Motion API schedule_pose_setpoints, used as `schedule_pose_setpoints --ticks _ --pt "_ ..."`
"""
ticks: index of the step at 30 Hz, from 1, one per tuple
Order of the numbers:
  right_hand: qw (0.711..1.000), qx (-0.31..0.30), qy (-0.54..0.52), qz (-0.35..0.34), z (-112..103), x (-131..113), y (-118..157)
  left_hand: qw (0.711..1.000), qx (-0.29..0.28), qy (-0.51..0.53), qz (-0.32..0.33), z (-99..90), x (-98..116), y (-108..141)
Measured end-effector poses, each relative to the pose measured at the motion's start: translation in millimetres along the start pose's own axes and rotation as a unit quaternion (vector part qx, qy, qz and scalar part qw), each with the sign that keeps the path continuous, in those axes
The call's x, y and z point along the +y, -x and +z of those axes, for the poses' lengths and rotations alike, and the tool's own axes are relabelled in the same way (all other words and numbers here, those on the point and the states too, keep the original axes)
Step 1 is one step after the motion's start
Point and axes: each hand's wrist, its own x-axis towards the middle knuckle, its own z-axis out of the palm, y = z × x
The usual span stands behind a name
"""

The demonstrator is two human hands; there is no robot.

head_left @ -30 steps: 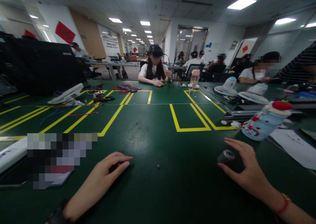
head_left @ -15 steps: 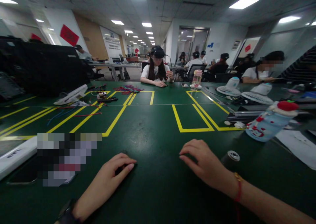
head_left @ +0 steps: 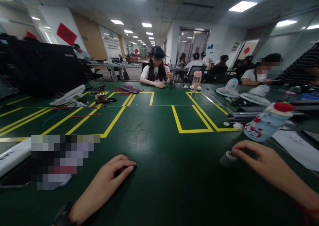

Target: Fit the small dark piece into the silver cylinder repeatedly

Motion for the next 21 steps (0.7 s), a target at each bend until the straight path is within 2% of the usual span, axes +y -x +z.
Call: schedule_pose_setpoints --ticks 8,10,14,17,21 --pt "0.994 0.016 -0.007 -0.105 8 9 2 1.0 0.004 0.002 0.003 -1.9 5 1" --pt "0.995 0.014 -0.016 -0.103 14 14 7 1.0 0.009 0.002 0.006 -1.7 5 1" --pt "0.998 0.017 -0.042 -0.049 33 15 15 1.0 0.01 -0.003 0.003 -0.9 3 1" --pt "0.996 0.028 -0.067 -0.053 42 -15 11 1.0 0.006 -0.01 0.003 -0.1 3 1" --pt "0.975 -0.017 -0.148 -0.165 50 -99 -7 1.0 0.013 -0.014 0.004 0.5 1 1"
